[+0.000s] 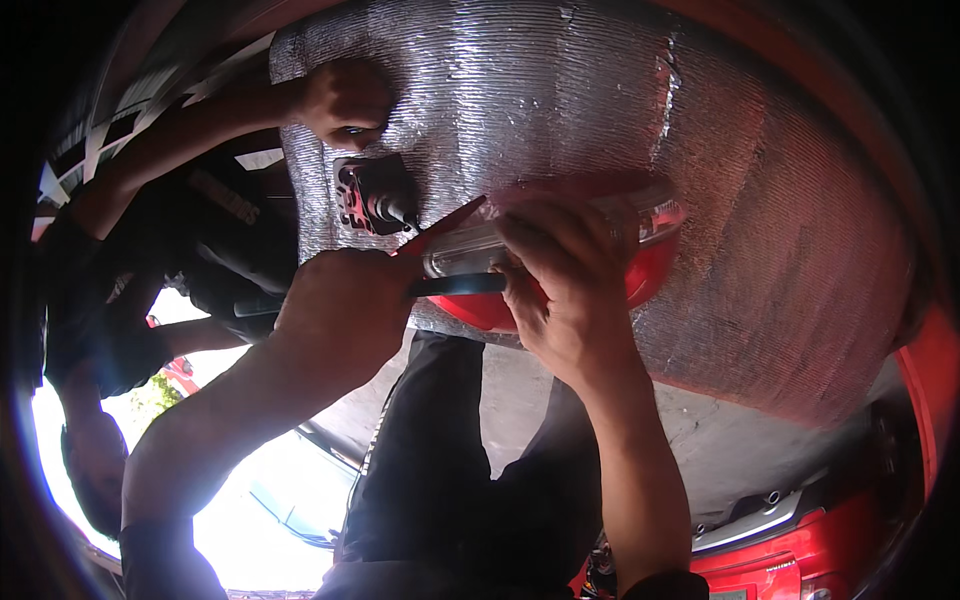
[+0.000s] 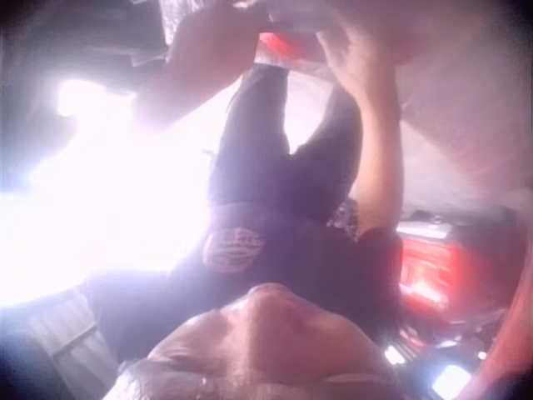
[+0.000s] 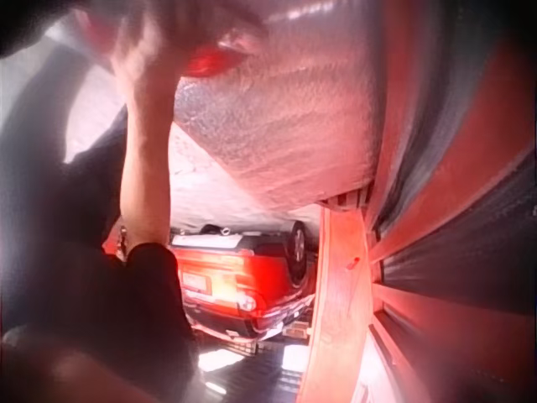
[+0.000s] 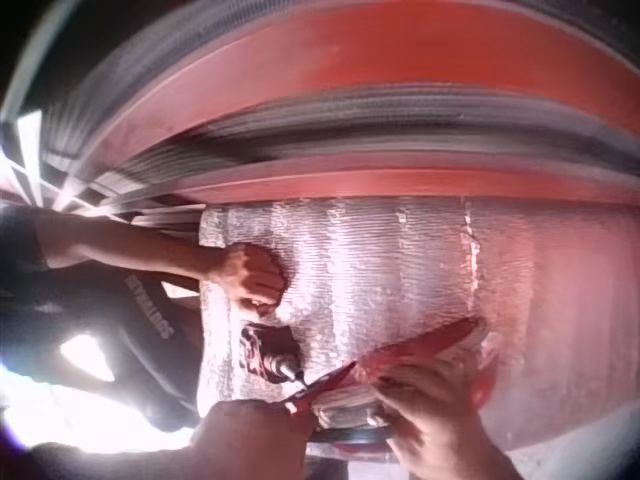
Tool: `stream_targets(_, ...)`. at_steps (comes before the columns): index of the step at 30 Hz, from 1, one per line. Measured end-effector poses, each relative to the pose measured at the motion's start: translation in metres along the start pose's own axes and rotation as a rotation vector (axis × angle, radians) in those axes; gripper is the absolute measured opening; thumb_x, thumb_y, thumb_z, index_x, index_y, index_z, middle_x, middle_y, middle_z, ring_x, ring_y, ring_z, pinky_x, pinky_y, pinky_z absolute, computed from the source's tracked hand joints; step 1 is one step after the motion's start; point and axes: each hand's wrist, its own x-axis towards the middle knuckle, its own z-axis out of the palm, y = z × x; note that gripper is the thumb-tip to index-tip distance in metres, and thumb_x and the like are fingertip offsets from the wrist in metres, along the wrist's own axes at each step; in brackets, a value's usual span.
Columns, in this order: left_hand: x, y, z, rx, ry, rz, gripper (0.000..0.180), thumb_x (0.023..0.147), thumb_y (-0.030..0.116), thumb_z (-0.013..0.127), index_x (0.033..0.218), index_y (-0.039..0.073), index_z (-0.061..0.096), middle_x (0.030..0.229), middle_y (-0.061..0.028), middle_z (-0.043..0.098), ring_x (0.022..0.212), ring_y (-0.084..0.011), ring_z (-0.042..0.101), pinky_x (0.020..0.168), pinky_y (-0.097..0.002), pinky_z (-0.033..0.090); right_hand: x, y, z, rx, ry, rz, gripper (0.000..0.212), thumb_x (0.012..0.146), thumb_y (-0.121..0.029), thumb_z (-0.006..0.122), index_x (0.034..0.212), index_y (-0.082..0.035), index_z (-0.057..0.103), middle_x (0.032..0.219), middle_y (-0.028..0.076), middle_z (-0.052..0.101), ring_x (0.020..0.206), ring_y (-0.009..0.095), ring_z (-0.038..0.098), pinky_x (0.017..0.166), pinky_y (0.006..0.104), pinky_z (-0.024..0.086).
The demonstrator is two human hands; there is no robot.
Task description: The person trims excess protective film from a red car side mirror using scissors and a screwdriver. They then walk to a tool drawer, retrieve a screwdriver, and return to the mirror to continue trimming and adjusting the film.
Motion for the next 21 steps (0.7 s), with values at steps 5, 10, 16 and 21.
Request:
stream_targets(5,-0.026,0.016,0.002,-0.156,0.063,-0.145,0.019,0.092,0.016,0.061,0.104,0.003,0.069,0.089,-0.0168,0.072,0.083,-0.0336,0.073,0.077,-0.0449,0.060,-0.004,-0.006,-0.004,0.069,-0.013,-0.055,0.037,0.078,-0.012,0.083,0.113,-0.008,0.073,0.119,0.004,0.070,0.121,0.023,0.060,0.115,0.0554,0.025)
stream_targets(10,-0.012,0.000,0.010,-0.229,0.150,-0.058,0.024,0.091,0.015,0.067,0.110,0.001,0.070,0.080,-0.0202,0.070,0.076,-0.0370,0.072,0.073,-0.0458,0.058,-0.003,-0.001,-0.002,0.055,-0.011,-0.031,0.036,0.078,-0.013,0.083,0.113,-0.008,0.073,0.119,0.004,0.070,0.122,0.024,0.060,0.116,0.0562,0.022)
stream_targets(16,-0.008,-0.012,0.013,-0.279,0.231,0.084,0.026,0.090,0.016,0.069,0.111,0.001,0.071,0.076,-0.0218,0.069,0.072,-0.0383,0.071,0.069,-0.0454,0.056,-0.001,-0.007,-0.005,0.066,-0.026,-0.012,0.037,0.079,-0.012,0.083,0.114,-0.008,0.073,0.120,0.004,0.070,0.122,0.025,0.059,0.116,0.0547,0.022)
stream_targets(21,0.000,-0.019,0.019,-0.267,0.170,0.110,0.025,0.082,0.014,0.067,0.102,0.000,0.069,0.085,-0.0197,0.070,0.083,-0.0373,0.071,0.077,-0.0475,0.059,0.001,-0.007,-0.006,0.062,-0.031,-0.033,0.038,0.078,-0.011,0.083,0.115,-0.010,0.072,0.122,0.005,0.069,0.122,0.025,0.059,0.113,0.0509,0.026)
